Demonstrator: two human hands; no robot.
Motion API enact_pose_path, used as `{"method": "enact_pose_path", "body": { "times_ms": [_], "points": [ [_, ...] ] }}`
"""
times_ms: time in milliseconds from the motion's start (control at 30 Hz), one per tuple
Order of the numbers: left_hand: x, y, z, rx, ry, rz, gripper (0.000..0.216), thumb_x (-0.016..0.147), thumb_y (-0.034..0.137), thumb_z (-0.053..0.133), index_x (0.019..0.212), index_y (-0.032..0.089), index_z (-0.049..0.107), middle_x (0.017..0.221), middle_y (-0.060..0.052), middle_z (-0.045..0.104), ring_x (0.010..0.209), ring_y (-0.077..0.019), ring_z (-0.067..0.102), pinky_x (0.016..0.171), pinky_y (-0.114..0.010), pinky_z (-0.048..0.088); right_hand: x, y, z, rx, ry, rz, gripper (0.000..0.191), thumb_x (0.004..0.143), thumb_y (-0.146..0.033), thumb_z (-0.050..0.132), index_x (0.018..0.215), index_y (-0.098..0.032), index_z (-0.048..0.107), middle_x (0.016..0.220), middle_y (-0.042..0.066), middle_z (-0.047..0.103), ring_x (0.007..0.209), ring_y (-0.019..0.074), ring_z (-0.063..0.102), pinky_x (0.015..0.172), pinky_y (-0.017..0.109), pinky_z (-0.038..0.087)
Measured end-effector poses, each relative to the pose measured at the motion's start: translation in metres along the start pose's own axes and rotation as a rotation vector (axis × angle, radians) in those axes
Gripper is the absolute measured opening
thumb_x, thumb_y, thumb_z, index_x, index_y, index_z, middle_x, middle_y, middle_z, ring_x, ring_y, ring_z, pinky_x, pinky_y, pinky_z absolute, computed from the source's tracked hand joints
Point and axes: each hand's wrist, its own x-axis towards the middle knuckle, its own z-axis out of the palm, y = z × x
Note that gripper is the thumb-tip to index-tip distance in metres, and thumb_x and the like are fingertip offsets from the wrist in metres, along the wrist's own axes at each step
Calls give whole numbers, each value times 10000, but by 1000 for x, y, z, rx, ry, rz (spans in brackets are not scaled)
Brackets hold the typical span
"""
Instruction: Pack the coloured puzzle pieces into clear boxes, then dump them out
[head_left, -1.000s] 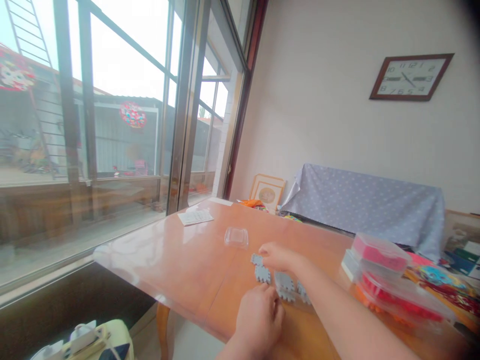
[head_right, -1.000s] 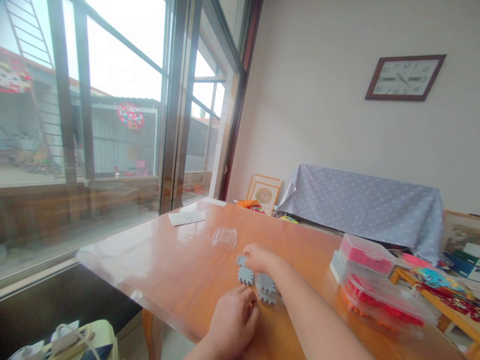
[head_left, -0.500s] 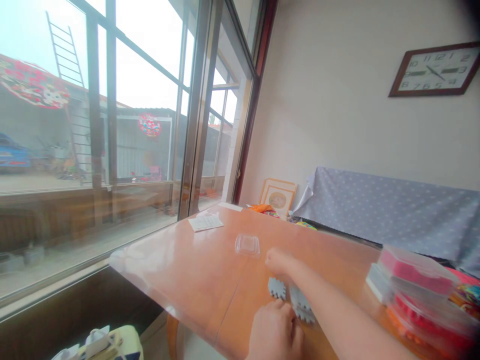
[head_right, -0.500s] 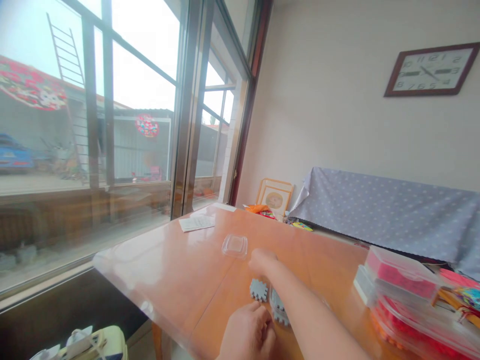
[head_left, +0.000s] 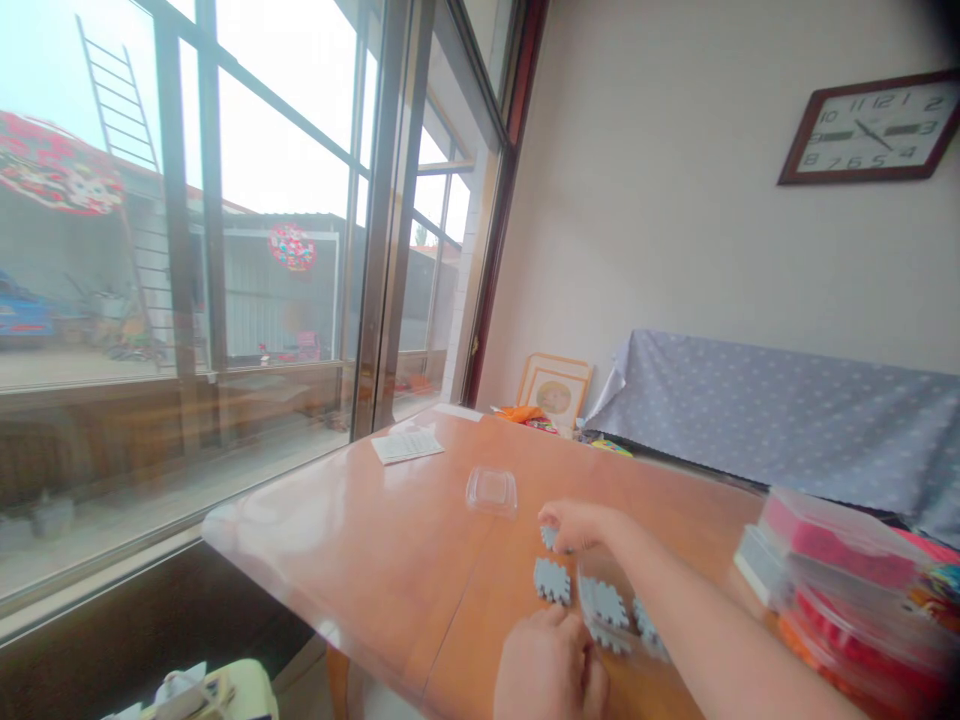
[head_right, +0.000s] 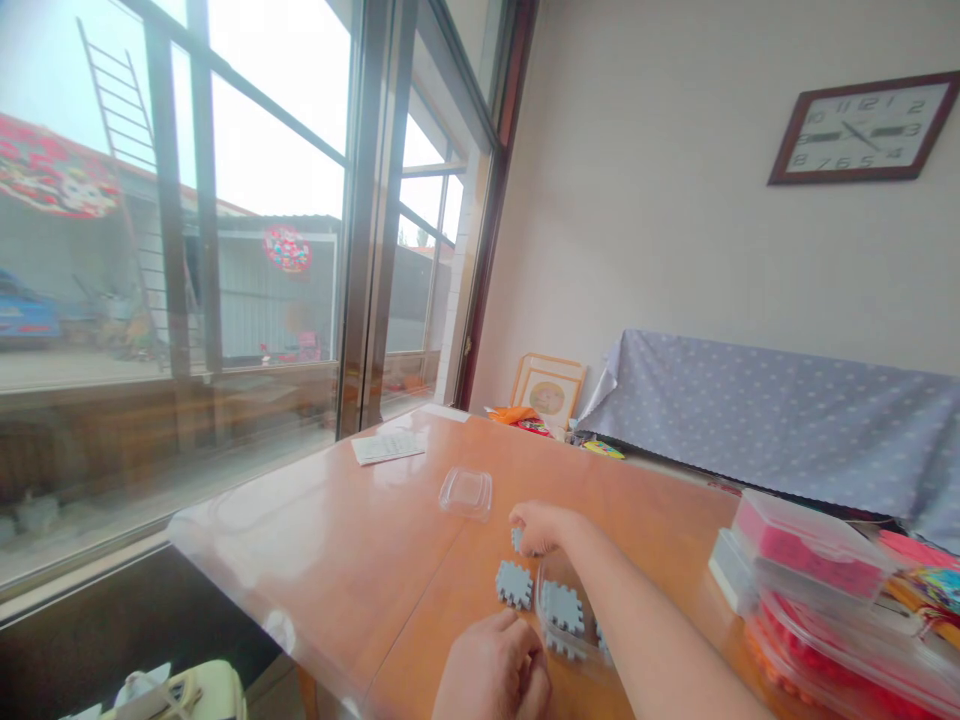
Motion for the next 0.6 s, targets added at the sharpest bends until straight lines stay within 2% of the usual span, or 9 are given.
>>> {"method": "enact_pose_path", "body": {
  "times_ms": [67,167,233,300,367,467,533,600],
  "points": [
    [1,-1,2,-2,-2,-7,130,801,189,508,809,227,632,875,-44,695,809,-183,635,681,-249,414,3,-1,1,11,-14,-4,548,491,-140,782,1028,-231,721,1042,15,730,875,178,660,676,219,463],
    [2,-4,6,4,1,-13,127,801,190,509,806,227,630,867,-41,691,796,-179,629,670,-248,404,5,0,6,19,1,20,283,485,-129,754,756,-196,704,780,-9,693,761,177,633,645,241,441],
    [2,-5,7,12,9,-12,126,802,189,506,798,229,626,849,-35,684,773,-171,618,657,-248,391,4,2,10,37,31,39,188,503,-133,740,668,-179,662,686,-17,645,717,172,613,630,244,427],
    [2,-5,8,11,18,-7,125,802,186,503,796,230,621,842,-26,679,758,-161,608,648,-246,380,1,6,14,78,75,57,219,535,-150,737,744,-174,675,730,-10,655,724,164,606,624,235,421],
    [1,-4,7,5,26,-6,117,804,186,501,791,229,609,841,-17,673,750,-151,599,644,-241,372,-3,10,15,137,114,70,353,594,-184,733,944,-174,689,848,8,688,756,150,610,627,216,424],
    [-1,-1,5,10,40,-10,106,814,192,495,765,223,584,834,-11,660,744,-142,587,646,-238,366,-10,16,13,211,134,81,539,659,-210,718,1188,-165,627,976,35,703,776,129,614,631,195,429],
    [-3,1,4,16,51,-13,111,826,197,489,756,221,573,826,-11,653,746,-141,585,648,-236,363,-15,19,12,221,124,96,539,642,-216,738,1170,-169,640,951,25,700,761,128,606,626,195,422],
    [-3,1,4,12,57,-10,118,836,201,483,758,222,569,827,-9,652,746,-137,586,649,-231,362,-18,20,11,201,104,117,424,612,-249,768,1023,-181,688,838,-6,681,730,133,587,616,204,407]
  ]
}}
